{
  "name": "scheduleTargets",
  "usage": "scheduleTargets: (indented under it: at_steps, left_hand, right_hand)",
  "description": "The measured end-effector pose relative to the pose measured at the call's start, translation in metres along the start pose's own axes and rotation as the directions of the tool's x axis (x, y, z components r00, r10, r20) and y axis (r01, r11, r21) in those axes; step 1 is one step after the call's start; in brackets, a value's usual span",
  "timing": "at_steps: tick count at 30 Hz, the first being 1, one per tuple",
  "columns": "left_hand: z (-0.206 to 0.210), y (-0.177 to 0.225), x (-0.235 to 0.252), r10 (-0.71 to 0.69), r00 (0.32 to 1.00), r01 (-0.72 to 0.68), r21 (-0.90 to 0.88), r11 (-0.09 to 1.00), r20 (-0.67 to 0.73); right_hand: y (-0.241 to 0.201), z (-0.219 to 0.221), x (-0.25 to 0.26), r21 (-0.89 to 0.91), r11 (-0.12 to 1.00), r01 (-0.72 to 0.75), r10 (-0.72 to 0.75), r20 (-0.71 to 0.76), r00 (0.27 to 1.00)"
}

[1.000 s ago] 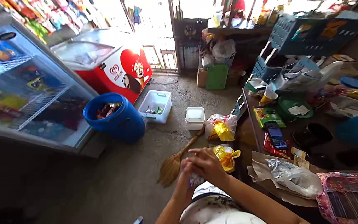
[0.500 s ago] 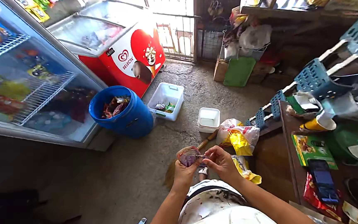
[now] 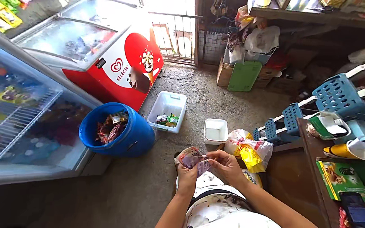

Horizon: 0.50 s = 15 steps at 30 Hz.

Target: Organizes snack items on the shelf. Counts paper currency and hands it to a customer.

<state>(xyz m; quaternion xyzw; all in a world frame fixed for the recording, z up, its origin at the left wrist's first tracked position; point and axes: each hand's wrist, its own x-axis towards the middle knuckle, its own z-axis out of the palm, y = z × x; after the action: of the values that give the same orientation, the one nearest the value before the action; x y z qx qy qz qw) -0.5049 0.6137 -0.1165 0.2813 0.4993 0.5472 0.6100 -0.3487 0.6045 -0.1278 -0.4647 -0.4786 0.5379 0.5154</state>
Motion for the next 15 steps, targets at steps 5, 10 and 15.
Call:
scheduleTargets:
  at_steps: [5, 10, 15]
  left_hand:
    - [-0.017, 0.038, 0.091, -0.007, 0.992, 0.023, -0.127, 0.992, 0.124]
    - [-0.044, 0.092, 0.17, 0.055, 0.989, -0.043, -0.084, 0.996, 0.14]
    - [-0.06, 0.111, 0.221, 0.028, 0.978, -0.031, 0.013, 0.999, 0.205]
  right_hand:
    - [0.012, 0.031, 0.076, 0.072, 0.991, 0.115, -0.112, -0.045, 0.993]
    - [-0.006, 0.085, 0.15, 0.131, 0.991, 0.038, -0.032, -0.047, 0.998]
    - [-0.007, 0.115, 0.211, 0.055, 0.998, -0.01, 0.015, -0.088, 0.996]
